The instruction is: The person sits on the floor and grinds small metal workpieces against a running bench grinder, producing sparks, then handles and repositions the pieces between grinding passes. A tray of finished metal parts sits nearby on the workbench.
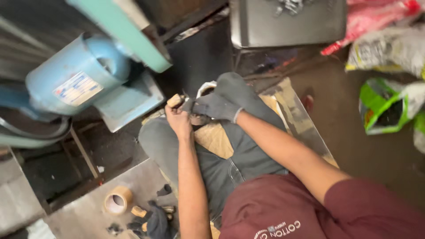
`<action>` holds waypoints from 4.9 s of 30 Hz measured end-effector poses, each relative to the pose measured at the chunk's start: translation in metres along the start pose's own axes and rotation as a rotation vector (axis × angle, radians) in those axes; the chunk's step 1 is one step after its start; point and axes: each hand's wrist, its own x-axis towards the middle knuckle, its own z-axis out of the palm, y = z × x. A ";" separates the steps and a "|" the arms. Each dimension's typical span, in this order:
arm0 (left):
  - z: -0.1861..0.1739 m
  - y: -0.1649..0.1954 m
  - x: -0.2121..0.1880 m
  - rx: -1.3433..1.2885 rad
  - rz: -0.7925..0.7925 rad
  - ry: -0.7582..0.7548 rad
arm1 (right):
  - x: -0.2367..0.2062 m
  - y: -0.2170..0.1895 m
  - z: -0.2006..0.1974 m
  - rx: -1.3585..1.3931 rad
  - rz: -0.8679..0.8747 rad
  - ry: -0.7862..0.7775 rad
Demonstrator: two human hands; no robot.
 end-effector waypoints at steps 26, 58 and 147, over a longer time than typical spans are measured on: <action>-0.026 -0.044 0.076 -0.344 -0.342 -0.162 | 0.130 0.057 0.002 0.243 0.321 -0.004; -0.027 0.003 0.047 0.348 -0.366 -0.157 | 0.065 0.034 -0.024 0.591 -0.037 -0.032; 0.030 -0.017 0.070 1.055 -0.212 -0.705 | 0.013 0.137 -0.296 -1.075 0.285 0.750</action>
